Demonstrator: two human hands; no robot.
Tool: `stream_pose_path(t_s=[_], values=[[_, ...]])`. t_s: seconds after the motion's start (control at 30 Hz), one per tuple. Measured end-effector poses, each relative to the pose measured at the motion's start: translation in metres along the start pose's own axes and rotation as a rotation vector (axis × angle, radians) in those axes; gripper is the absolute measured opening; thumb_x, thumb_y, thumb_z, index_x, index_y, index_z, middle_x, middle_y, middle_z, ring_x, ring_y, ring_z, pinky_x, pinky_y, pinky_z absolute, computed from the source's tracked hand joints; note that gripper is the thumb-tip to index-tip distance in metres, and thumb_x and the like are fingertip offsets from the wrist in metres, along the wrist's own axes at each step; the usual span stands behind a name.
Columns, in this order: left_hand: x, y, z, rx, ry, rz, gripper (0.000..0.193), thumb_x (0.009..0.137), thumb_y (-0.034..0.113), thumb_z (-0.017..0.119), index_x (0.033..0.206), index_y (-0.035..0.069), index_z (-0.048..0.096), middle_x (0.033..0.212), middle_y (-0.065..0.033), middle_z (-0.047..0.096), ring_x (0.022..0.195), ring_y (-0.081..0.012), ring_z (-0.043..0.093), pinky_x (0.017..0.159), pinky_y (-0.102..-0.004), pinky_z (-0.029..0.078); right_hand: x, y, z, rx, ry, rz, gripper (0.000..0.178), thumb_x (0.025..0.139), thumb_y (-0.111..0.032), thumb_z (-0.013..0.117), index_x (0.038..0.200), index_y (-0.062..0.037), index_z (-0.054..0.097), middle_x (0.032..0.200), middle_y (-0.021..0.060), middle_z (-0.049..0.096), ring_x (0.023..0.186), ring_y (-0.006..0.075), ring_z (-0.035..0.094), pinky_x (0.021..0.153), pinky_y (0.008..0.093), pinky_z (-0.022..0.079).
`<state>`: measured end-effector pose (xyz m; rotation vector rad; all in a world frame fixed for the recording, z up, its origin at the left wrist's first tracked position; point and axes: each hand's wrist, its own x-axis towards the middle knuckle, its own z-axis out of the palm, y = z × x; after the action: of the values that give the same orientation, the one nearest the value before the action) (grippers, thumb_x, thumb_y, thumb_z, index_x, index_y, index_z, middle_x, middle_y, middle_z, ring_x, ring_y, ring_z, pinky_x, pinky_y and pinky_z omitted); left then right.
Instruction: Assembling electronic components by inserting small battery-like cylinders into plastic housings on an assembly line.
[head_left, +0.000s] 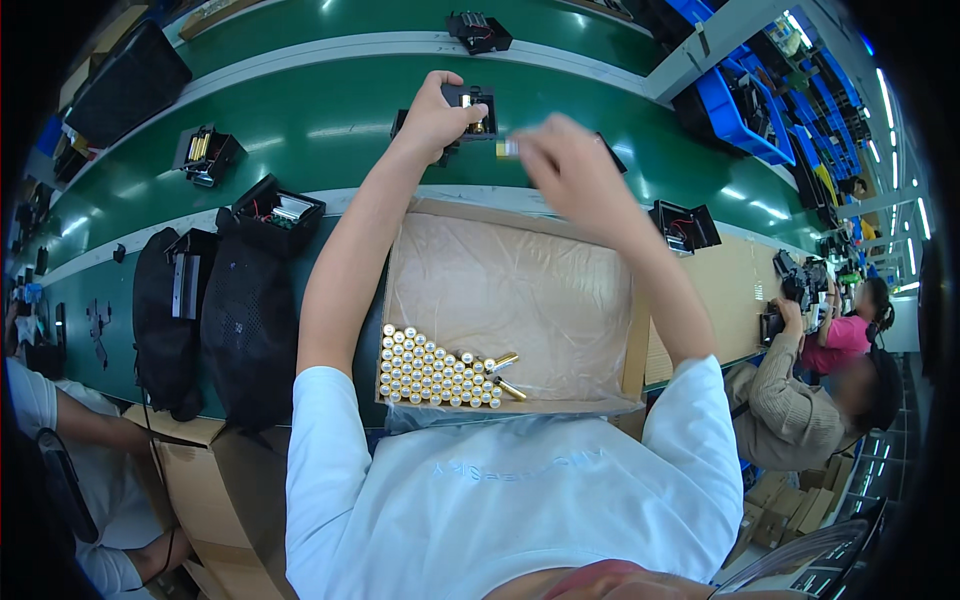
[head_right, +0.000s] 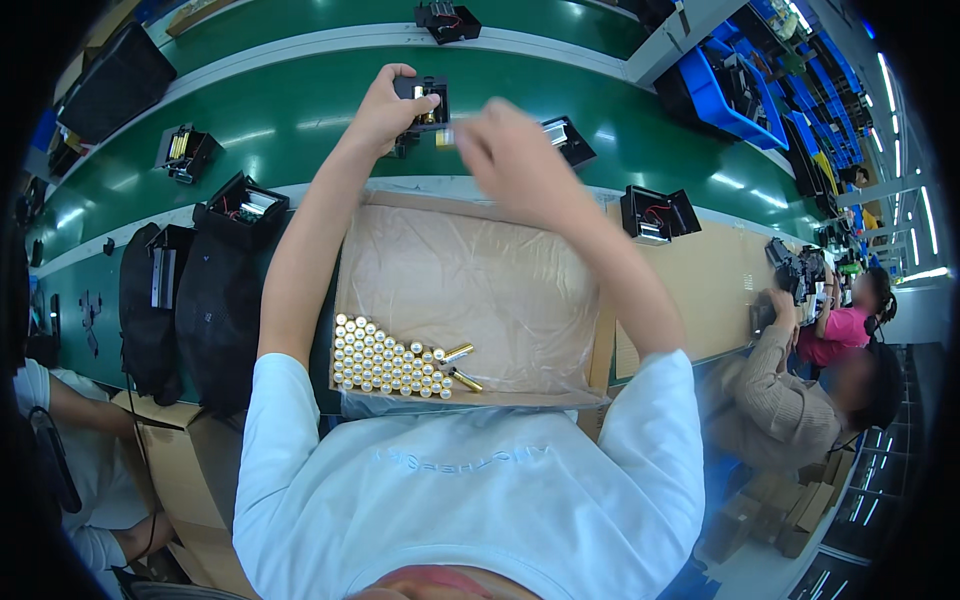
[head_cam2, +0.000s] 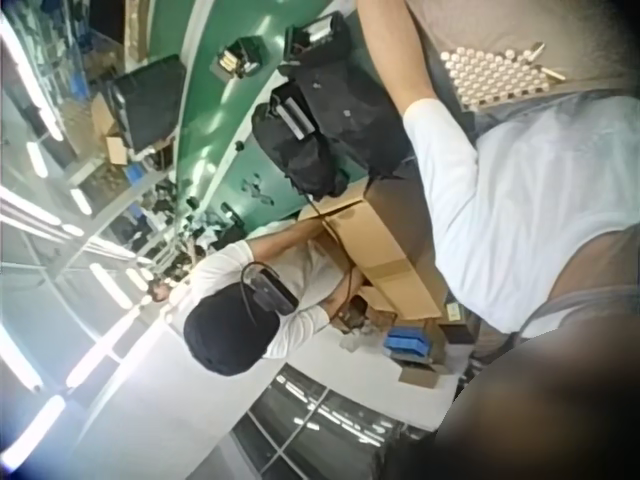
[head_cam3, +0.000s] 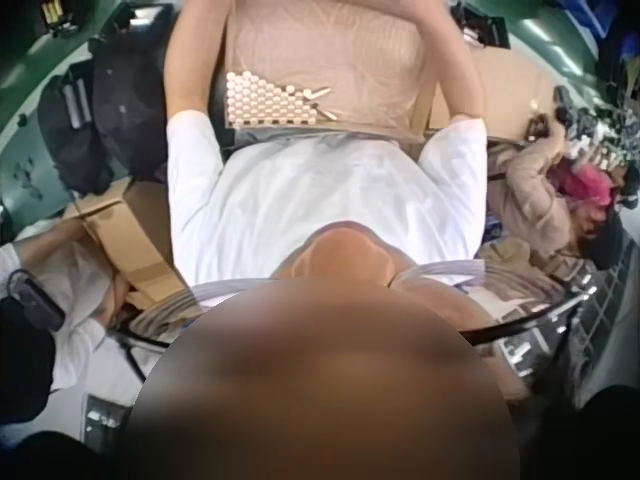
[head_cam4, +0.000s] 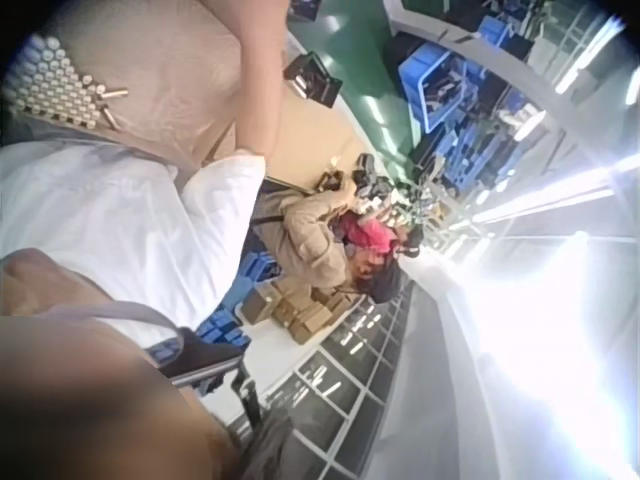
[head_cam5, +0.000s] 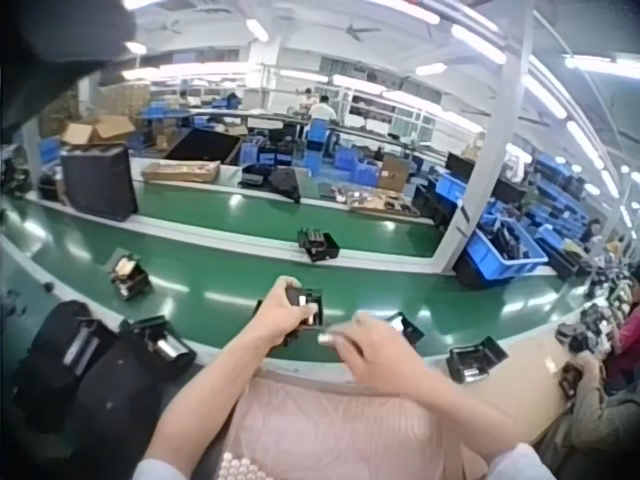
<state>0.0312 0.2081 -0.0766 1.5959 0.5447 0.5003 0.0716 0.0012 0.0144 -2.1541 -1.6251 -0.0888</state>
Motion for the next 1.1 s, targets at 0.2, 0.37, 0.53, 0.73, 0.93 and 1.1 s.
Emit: stream_pose_path(t_s=[0.2, 0.37, 0.53, 0.73, 0.93, 1.1], values=[[0.006, 0.005, -0.007, -0.202, -0.071, -0.024, 0.058, 0.081, 0.002, 0.076, 0.128, 0.005, 0.042, 0.111, -0.0182, 0.055, 0.087, -0.0249, 0.064, 0.069, -0.0325, 0.057, 0.091, 0.054, 0.007, 0.031, -0.112, 0.067, 0.023, 0.088, -0.019, 0.065, 0.096, -0.0009, 0.075, 0.079, 0.0084, 0.068, 0.066, 0.0185, 0.055, 0.062, 0.0300, 0.046], [-0.002, 0.017, -0.011, -0.248, -0.113, -0.073, 0.063, 0.078, 0.001, 0.078, 0.129, 0.005, 0.041, 0.113, -0.0194, 0.054, 0.090, -0.0255, 0.063, 0.071, -0.0330, 0.057, 0.116, 0.063, 0.015, 0.115, -0.201, 0.083, 0.022, 0.084, -0.020, 0.068, 0.093, -0.0013, 0.075, 0.074, 0.0075, 0.067, 0.062, 0.0183, 0.053, 0.059, 0.0302, 0.045], [0.000, 0.014, -0.018, -0.189, -0.143, -0.018, 0.070, 0.072, -0.003, 0.079, 0.130, 0.006, 0.040, 0.116, -0.0205, 0.051, 0.094, -0.0271, 0.063, 0.074, -0.0343, 0.058, 0.122, 0.067, 0.024, 0.059, -0.241, -0.016, 0.023, 0.079, -0.023, 0.068, 0.088, -0.0043, 0.077, 0.076, 0.0087, 0.070, 0.061, 0.0198, 0.059, 0.060, 0.0311, 0.049], [0.003, 0.015, -0.019, -0.193, -0.046, -0.071, 0.075, 0.067, -0.008, 0.077, 0.130, 0.006, 0.039, 0.117, -0.0214, 0.049, 0.093, -0.0294, 0.063, 0.074, -0.0352, 0.059, 0.101, 0.047, 0.028, 0.106, -0.070, 0.016, 0.021, 0.076, -0.018, 0.070, 0.091, -0.0046, 0.077, 0.072, 0.0067, 0.067, 0.060, 0.0183, 0.057, 0.058, 0.0300, 0.046], [0.006, 0.011, -0.023, -0.179, -0.072, -0.019, 0.075, 0.066, -0.007, 0.075, 0.130, 0.005, 0.038, 0.115, -0.0222, 0.051, 0.088, -0.0293, 0.065, 0.071, -0.0333, 0.059, 0.100, 0.044, 0.043, 0.204, 0.000, 0.167, 0.023, 0.076, -0.012, 0.071, 0.098, -0.0053, 0.076, 0.068, 0.0045, 0.063, 0.061, 0.0159, 0.054, 0.057, 0.0283, 0.043], [0.006, 0.013, -0.029, -0.200, -0.084, -0.041, 0.075, 0.067, -0.007, 0.075, 0.131, 0.005, 0.038, 0.115, -0.0225, 0.052, 0.089, -0.0299, 0.065, 0.071, -0.0329, 0.059, 0.113, 0.044, 0.054, 0.250, 0.096, 0.166, 0.028, 0.078, -0.013, 0.072, 0.105, -0.0063, 0.075, 0.070, 0.0047, 0.063, 0.062, 0.0160, 0.055, 0.058, 0.0277, 0.045]])
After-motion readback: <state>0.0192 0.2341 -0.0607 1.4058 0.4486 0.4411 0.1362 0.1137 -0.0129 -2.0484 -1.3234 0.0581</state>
